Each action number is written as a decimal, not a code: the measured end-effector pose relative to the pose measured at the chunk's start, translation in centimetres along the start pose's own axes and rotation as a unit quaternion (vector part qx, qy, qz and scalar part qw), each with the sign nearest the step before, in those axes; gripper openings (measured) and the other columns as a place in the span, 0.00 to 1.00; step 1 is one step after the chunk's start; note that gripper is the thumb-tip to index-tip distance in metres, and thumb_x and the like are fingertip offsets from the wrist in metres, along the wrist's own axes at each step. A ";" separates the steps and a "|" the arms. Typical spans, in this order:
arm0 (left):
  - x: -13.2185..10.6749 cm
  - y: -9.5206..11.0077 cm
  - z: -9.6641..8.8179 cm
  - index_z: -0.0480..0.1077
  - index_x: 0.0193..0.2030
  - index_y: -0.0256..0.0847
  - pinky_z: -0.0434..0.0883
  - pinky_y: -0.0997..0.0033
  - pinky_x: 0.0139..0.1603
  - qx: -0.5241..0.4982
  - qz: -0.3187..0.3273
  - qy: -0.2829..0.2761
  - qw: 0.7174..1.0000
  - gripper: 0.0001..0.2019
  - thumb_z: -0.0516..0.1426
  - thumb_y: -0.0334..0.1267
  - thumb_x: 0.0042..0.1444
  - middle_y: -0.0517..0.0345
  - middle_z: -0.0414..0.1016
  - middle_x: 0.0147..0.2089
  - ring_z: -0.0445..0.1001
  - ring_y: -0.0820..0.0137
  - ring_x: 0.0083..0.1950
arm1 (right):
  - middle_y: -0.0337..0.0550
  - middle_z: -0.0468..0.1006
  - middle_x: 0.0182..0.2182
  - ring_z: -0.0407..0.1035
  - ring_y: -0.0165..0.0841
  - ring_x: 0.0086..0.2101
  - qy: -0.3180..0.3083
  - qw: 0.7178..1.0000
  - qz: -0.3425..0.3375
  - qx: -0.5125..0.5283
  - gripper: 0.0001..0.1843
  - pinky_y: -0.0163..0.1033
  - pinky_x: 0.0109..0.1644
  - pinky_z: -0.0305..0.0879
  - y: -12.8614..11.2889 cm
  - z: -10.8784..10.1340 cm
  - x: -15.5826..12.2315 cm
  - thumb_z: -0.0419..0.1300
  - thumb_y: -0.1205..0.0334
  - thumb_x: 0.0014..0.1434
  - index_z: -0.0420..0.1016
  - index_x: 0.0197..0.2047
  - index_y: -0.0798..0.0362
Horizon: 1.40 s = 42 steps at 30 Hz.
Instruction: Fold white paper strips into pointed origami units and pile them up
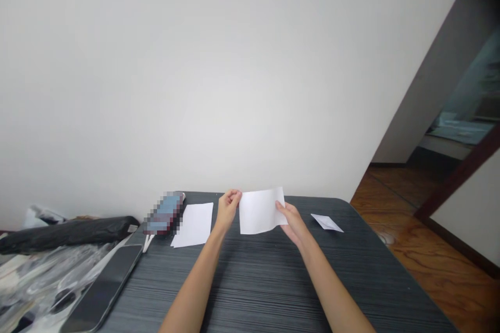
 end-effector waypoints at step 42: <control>-4.3 -2.7 2.8 0.68 0.32 0.41 0.68 0.74 0.35 0.242 0.156 0.014 0.958 0.07 0.51 0.40 0.51 0.57 0.73 0.31 0.71 0.73 0.31 | 0.42 0.71 0.31 0.66 0.32 0.33 -0.018 0.938 -0.172 -0.302 0.10 0.37 0.39 0.62 0.1 -0.2 -2.0 0.58 0.59 0.47 0.67 0.33 0.54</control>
Point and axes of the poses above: each hand's wrist, its own x-axis towards the middle knuckle, its own z-axis out of the palm, y = z × x, the point moved 1 cm from there along x, towards the middle knuckle
